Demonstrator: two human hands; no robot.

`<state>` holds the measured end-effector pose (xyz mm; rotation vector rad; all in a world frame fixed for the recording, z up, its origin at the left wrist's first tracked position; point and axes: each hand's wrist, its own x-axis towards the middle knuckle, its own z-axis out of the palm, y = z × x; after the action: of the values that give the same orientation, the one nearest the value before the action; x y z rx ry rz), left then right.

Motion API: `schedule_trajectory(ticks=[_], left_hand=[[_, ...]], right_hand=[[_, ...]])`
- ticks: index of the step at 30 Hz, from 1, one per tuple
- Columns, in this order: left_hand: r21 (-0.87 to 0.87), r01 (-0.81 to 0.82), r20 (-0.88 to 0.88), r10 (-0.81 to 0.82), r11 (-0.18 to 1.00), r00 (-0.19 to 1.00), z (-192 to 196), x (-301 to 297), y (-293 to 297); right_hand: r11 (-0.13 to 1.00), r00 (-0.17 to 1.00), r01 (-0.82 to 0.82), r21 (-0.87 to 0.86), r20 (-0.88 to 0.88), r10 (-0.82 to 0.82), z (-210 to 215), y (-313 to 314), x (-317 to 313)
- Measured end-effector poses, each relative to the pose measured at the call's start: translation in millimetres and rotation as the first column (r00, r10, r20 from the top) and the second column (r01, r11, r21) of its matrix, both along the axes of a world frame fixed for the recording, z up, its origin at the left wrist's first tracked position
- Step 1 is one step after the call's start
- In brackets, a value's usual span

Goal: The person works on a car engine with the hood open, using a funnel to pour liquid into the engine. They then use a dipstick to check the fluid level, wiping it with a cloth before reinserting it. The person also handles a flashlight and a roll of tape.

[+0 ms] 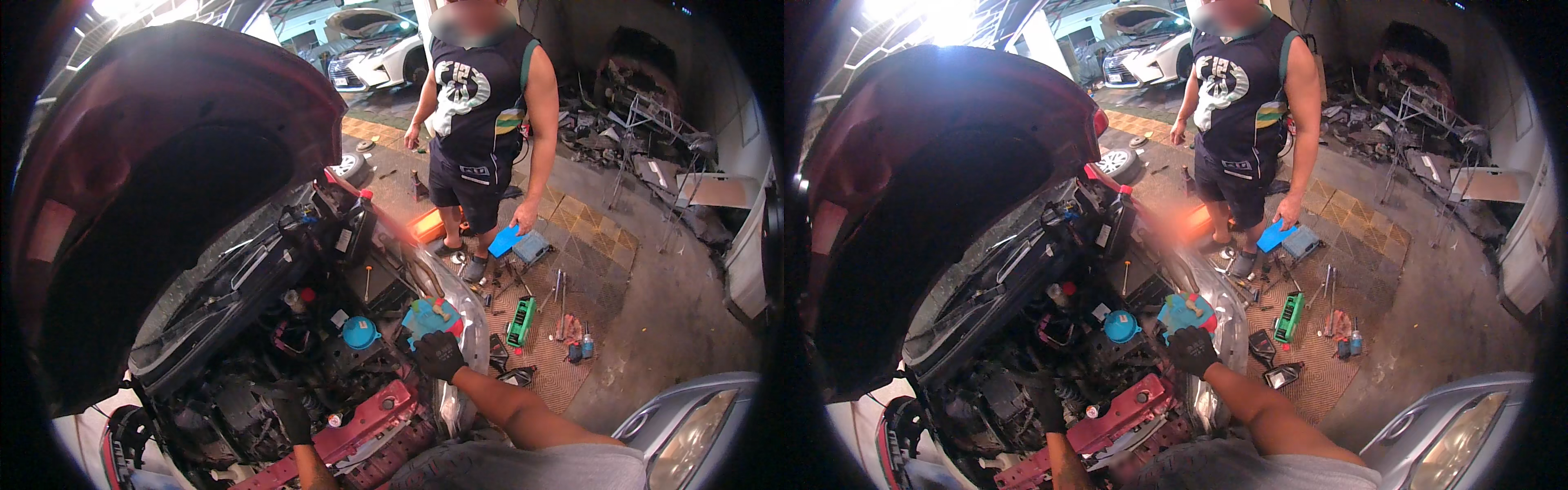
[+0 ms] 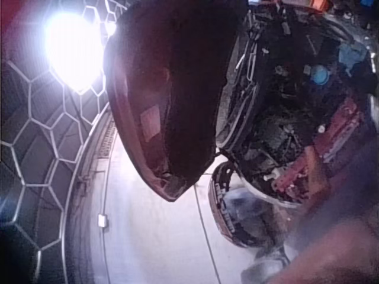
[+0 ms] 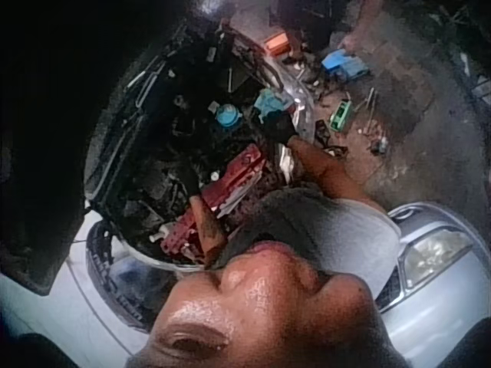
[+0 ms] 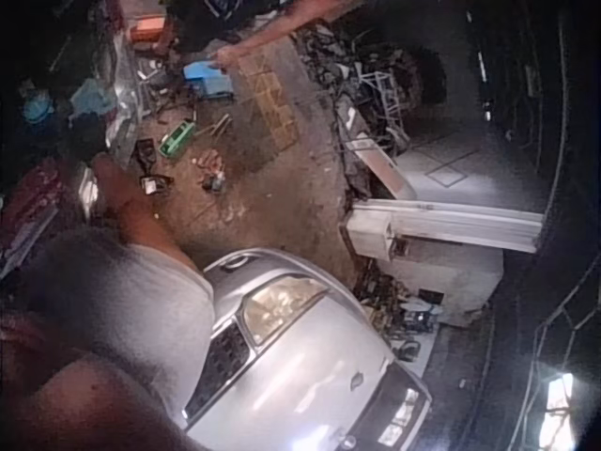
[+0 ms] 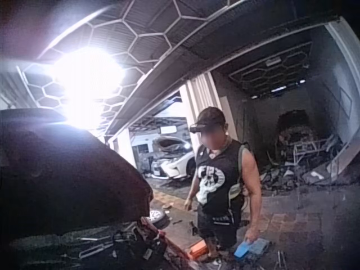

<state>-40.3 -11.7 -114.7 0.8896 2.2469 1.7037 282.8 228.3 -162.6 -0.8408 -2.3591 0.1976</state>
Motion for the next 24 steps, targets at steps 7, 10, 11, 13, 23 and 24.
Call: schedule_trajectory(ticks=[7, 10, 11, 13, 23, 24], left_hand=[[-0.120, 0.018, -0.180, -0.039, 0.993, 0.983, -6, 5, 0], [-0.029, -0.044, -0.006, 0.043, 0.999, 0.999, -2, 2, 3], [-0.053, -0.044, -0.177, 0.034, 0.998, 0.984, 0, 5, -1], [-0.079, -0.053, -0.418, 0.015, 0.995, 0.909, 5, 19, 1], [-0.178, -0.108, -0.394, 0.029, 0.978, 0.919, -58, -23, -29], [-0.161, -0.081, -0.382, 0.013, 0.984, 0.924, -55, -19, -27]], right_hand=[[1.000, 0.999, -0.011, -0.017, 0.042, 0.011, -5, 2, -1], [1.000, 0.997, 0.000, -0.016, 0.078, 0.001, -1, 3, -1], [0.999, 0.992, 0.003, -0.032, 0.128, 0.001, 1, 2, -2], [0.999, 0.989, -0.003, -0.033, 0.149, 0.008, 2, 8, -3], [0.999, 0.999, -0.043, -0.003, 0.022, 0.043, 3, 1, -6], [0.999, 0.999, -0.048, 0.024, -0.022, 0.048, 0, 1, -5]])
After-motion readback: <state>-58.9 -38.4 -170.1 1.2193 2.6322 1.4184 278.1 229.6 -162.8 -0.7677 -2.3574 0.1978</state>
